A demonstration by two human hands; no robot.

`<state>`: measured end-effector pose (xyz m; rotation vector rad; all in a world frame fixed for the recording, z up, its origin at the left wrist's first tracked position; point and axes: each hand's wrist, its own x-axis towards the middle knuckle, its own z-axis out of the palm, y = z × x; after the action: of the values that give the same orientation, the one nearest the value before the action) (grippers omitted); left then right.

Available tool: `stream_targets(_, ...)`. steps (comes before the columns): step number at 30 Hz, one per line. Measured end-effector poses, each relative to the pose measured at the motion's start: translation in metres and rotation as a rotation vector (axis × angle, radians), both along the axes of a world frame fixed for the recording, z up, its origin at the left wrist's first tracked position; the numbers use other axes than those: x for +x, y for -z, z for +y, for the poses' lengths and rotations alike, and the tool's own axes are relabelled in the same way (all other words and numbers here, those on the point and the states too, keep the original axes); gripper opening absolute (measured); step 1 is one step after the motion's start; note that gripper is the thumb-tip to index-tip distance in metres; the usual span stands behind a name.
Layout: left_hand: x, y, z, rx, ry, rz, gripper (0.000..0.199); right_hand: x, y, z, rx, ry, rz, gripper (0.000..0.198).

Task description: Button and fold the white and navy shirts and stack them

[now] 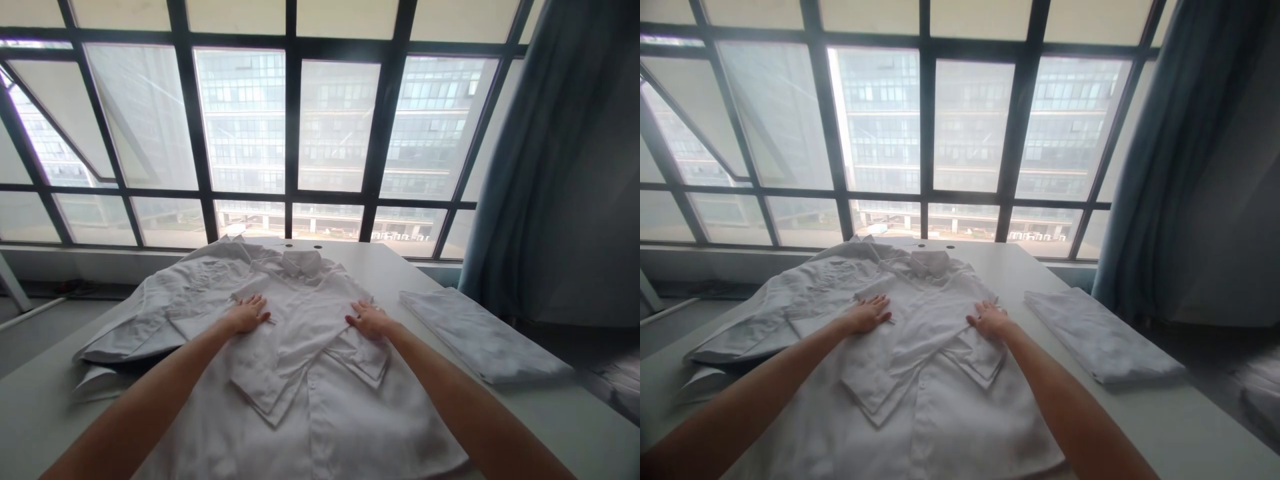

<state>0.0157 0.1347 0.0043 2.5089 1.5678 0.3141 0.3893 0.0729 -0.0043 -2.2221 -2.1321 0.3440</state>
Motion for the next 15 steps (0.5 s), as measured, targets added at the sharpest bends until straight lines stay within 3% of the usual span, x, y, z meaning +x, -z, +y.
stream_targets(4, -0.023, 0.019, -0.025, -0.008, 0.024, 0.105, 0.054, 0.010, 0.018, -0.024, 0.123, 0.028, -0.045, 0.068)
stream_targets(9, -0.037, 0.017, -0.054, -0.064, 0.000, 0.214, 0.058, 0.013, 0.022, -0.043, 0.093, 0.079, -0.028, 0.067)
stream_targets(15, -0.061, 0.002, -0.099, 0.081, -0.300, 0.276, 0.063, 0.030, 0.020, -0.080, 0.203, 0.291, -0.138, 0.066)
